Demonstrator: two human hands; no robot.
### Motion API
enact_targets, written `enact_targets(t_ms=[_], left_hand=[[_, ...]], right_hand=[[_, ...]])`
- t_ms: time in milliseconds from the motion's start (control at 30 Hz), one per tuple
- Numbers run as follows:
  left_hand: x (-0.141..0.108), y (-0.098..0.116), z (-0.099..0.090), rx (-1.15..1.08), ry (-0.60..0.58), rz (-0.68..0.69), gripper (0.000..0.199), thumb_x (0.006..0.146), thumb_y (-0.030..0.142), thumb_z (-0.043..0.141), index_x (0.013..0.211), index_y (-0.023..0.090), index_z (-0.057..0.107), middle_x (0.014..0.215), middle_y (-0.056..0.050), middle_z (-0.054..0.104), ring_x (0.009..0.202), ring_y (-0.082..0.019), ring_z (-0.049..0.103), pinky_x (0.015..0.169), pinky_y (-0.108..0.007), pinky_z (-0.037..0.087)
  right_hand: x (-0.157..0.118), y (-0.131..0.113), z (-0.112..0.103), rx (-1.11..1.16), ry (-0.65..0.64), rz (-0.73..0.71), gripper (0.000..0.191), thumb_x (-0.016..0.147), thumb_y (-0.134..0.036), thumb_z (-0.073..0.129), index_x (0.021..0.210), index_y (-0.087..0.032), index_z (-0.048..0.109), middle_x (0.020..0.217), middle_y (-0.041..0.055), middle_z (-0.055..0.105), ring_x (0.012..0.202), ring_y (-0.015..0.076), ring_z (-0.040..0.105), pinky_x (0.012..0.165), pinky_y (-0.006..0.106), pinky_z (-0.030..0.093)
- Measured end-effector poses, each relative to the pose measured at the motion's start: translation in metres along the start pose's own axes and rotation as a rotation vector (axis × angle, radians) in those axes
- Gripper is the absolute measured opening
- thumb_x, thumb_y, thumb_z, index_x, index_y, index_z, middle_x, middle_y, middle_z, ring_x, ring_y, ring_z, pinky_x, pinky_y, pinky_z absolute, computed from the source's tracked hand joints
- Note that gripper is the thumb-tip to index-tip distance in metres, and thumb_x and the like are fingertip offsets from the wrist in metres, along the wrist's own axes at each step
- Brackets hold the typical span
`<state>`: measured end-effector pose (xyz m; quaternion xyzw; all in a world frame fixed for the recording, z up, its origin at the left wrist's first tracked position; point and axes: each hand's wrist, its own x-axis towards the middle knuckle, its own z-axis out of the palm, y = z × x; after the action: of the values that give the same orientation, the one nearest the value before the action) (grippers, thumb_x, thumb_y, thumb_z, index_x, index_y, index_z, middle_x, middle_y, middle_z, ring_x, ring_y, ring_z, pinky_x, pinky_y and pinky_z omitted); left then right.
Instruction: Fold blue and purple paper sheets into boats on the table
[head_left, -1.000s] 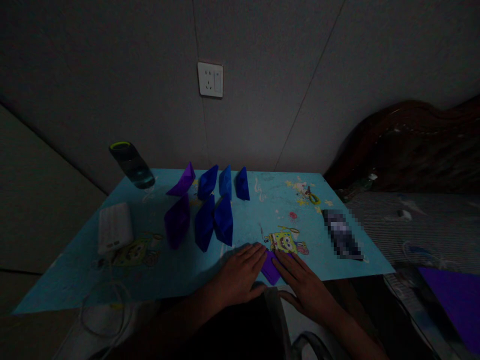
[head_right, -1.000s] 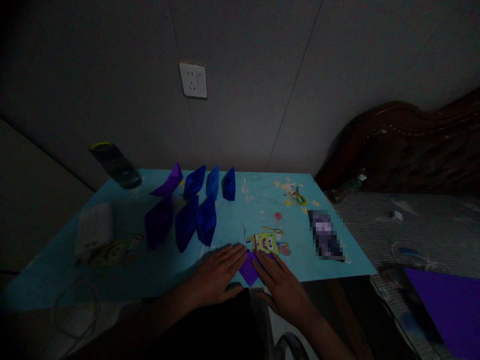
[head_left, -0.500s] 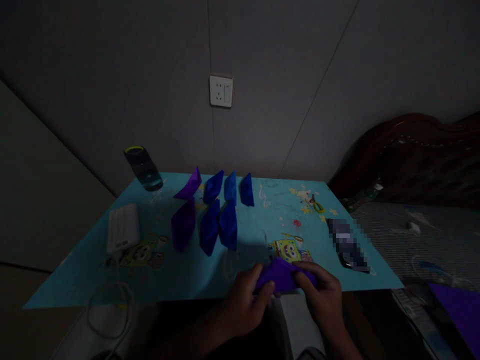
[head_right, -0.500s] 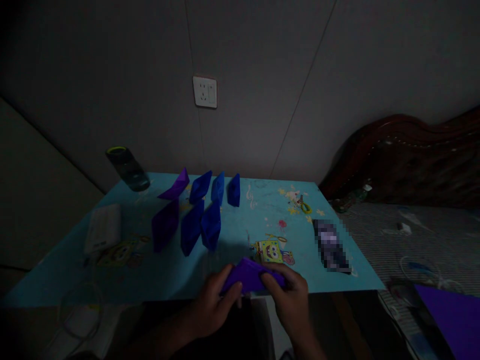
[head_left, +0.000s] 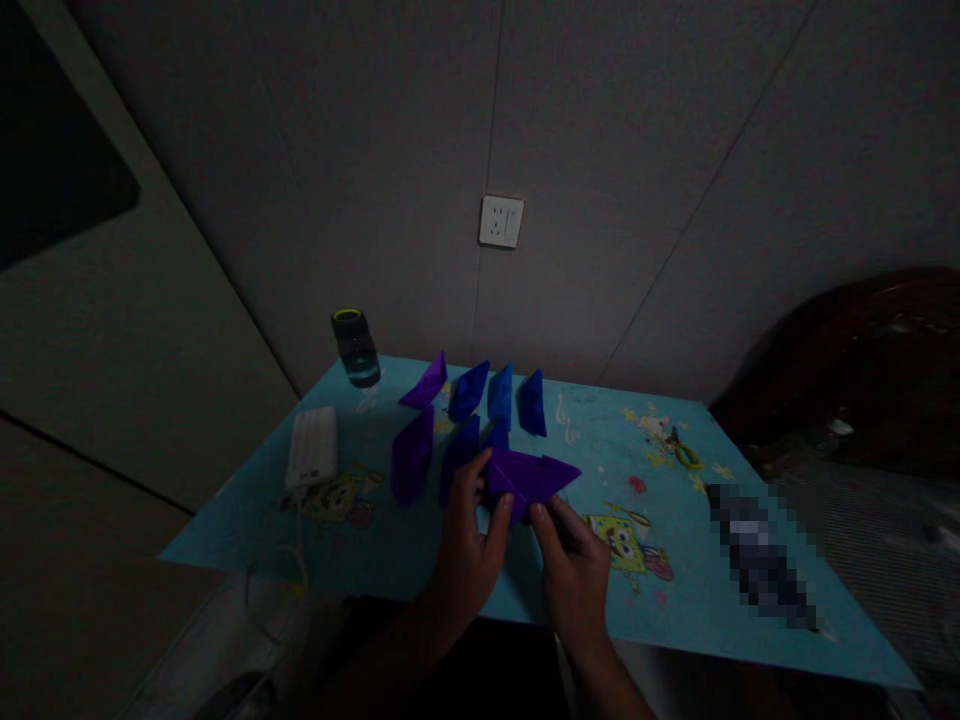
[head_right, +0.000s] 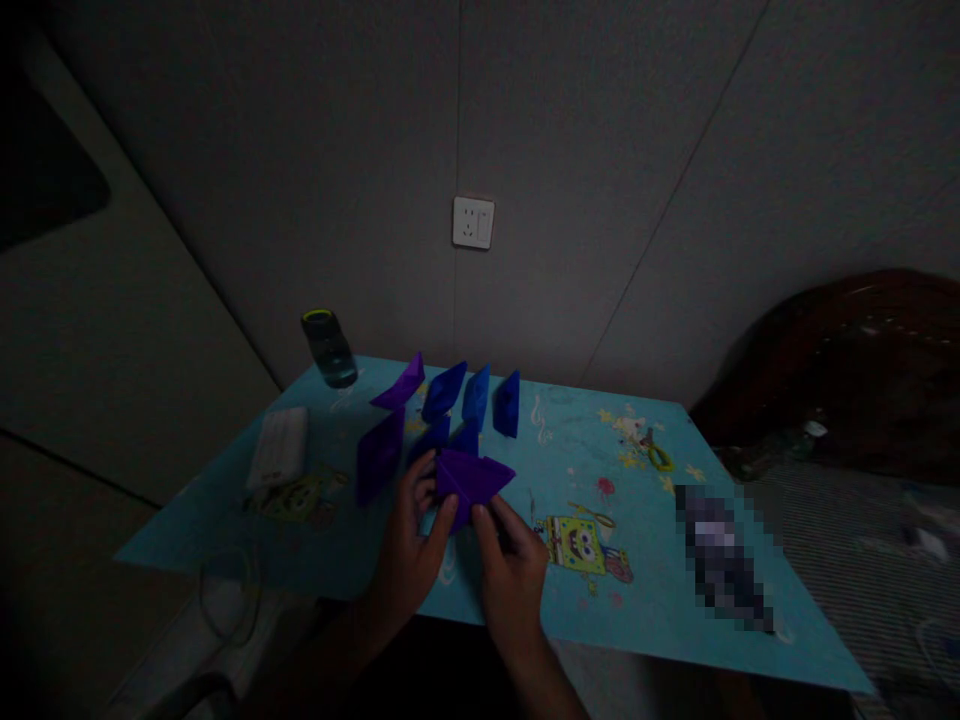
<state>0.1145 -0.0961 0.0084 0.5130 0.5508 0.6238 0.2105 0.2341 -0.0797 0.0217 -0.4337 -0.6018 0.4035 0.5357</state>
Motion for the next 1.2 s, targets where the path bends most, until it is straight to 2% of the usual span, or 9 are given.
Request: enact_targets(t_ms=[133, 233, 367, 567, 733, 867, 1000, 1100, 1200], left_hand=[[0.0, -0.002, -0.007, 0.127, -0.13, 0.168, 0.045, 0.099, 0.022, 0.042, 0.144, 0.026, 0.042, 0.141, -0.012, 0.053, 0.129, -0.024, 0.052, 0.107, -0.041, 0.044], [0.001, -0.004, -0.014, 0.087, -0.266, 0.15, 0.056, 0.097, 0.024, 0.048, 0.151, 0.024, 0.032, 0.146, -0.013, 0.05, 0.128, -0.025, 0.053, 0.107, -0.042, 0.046], [0.002, -0.008, -0.022, 0.09, -0.425, 0.077, 0.074, 0.089, 0.026, 0.062, 0.153, 0.023, 0.027, 0.143, -0.014, 0.055, 0.122, -0.027, 0.059, 0.104, -0.044, 0.049], [0.006, -0.007, -0.028, -0.129, -0.479, -0.149, 0.074, 0.086, 0.023, 0.065, 0.152, 0.025, 0.032, 0.135, -0.012, 0.062, 0.106, -0.024, 0.069, 0.09, -0.037, 0.057], [0.004, -0.006, -0.038, -0.332, -0.473, -0.299, 0.061, 0.094, 0.03, 0.053, 0.151, 0.022, 0.034, 0.133, -0.012, 0.063, 0.112, -0.024, 0.066, 0.094, -0.039, 0.055], [0.005, -0.009, -0.038, -0.641, -0.416, -0.491, 0.06, 0.092, 0.036, 0.053, 0.149, 0.022, 0.04, 0.124, -0.012, 0.067, 0.108, -0.027, 0.067, 0.091, -0.045, 0.055], [0.005, -0.011, -0.031, -0.882, -0.398, -0.537, 0.071, 0.083, 0.04, 0.059, 0.148, 0.022, 0.04, 0.127, -0.015, 0.066, 0.105, -0.031, 0.069, 0.089, -0.05, 0.053], [0.003, -0.009, -0.027, -0.836, -0.398, -0.53, 0.078, 0.08, 0.047, 0.062, 0.15, 0.024, 0.036, 0.137, -0.015, 0.059, 0.113, -0.031, 0.064, 0.09, -0.047, 0.052], [0.004, -0.005, -0.027, -0.587, -0.377, -0.505, 0.072, 0.079, 0.04, 0.07, 0.144, 0.022, 0.044, 0.128, -0.01, 0.065, 0.112, -0.027, 0.062, 0.092, -0.039, 0.05]], right_hand=[[0.005, 0.007, 0.0, -0.016, -0.033, -0.128, 0.02, 0.088, -0.032, 0.067, 0.102, -0.022, 0.075, 0.102, 0.007, 0.075, 0.093, 0.0242, 0.069, 0.084, 0.039, 0.057], [0.009, 0.011, -0.003, -0.028, -0.088, -0.201, 0.017, 0.089, -0.027, 0.066, 0.104, -0.024, 0.074, 0.106, 0.0081, 0.073, 0.1, 0.0236, 0.068, 0.088, 0.039, 0.056], [0.012, 0.012, -0.007, -0.083, -0.114, -0.276, 0.016, 0.092, -0.024, 0.062, 0.103, -0.025, 0.073, 0.099, 0.0075, 0.071, 0.093, 0.0222, 0.067, 0.082, 0.037, 0.056], [0.012, 0.01, -0.01, -0.155, -0.195, -0.309, 0.02, 0.095, -0.024, 0.058, 0.109, -0.027, 0.072, 0.101, 0.0072, 0.071, 0.091, 0.0219, 0.067, 0.08, 0.036, 0.056], [0.014, 0.021, -0.017, -0.216, -0.107, -0.285, 0.029, 0.097, -0.022, 0.053, 0.123, -0.028, 0.063, 0.114, 0.0082, 0.069, 0.103, 0.0231, 0.066, 0.083, 0.037, 0.056], [0.016, 0.02, -0.021, -0.218, -0.106, -0.37, 0.023, 0.094, -0.017, 0.052, 0.104, -0.028, 0.07, 0.106, 0.0074, 0.067, 0.099, 0.0225, 0.065, 0.078, 0.035, 0.055], [0.014, 0.017, -0.02, -0.25, -0.045, -0.387, 0.025, 0.091, -0.014, 0.053, 0.085, -0.027, 0.072, 0.102, 0.0069, 0.067, 0.095, 0.0228, 0.065, 0.075, 0.036, 0.054], [0.012, 0.018, -0.02, -0.246, -0.033, -0.409, 0.026, 0.089, -0.013, 0.053, 0.081, -0.027, 0.073, 0.101, 0.0063, 0.069, 0.095, 0.0232, 0.067, 0.075, 0.037, 0.055], [0.013, 0.018, -0.022, -0.243, -0.098, -0.466, 0.027, 0.089, -0.012, 0.051, 0.08, -0.026, 0.073, 0.103, 0.0065, 0.069, 0.088, 0.0217, 0.069, 0.07, 0.034, 0.055]])
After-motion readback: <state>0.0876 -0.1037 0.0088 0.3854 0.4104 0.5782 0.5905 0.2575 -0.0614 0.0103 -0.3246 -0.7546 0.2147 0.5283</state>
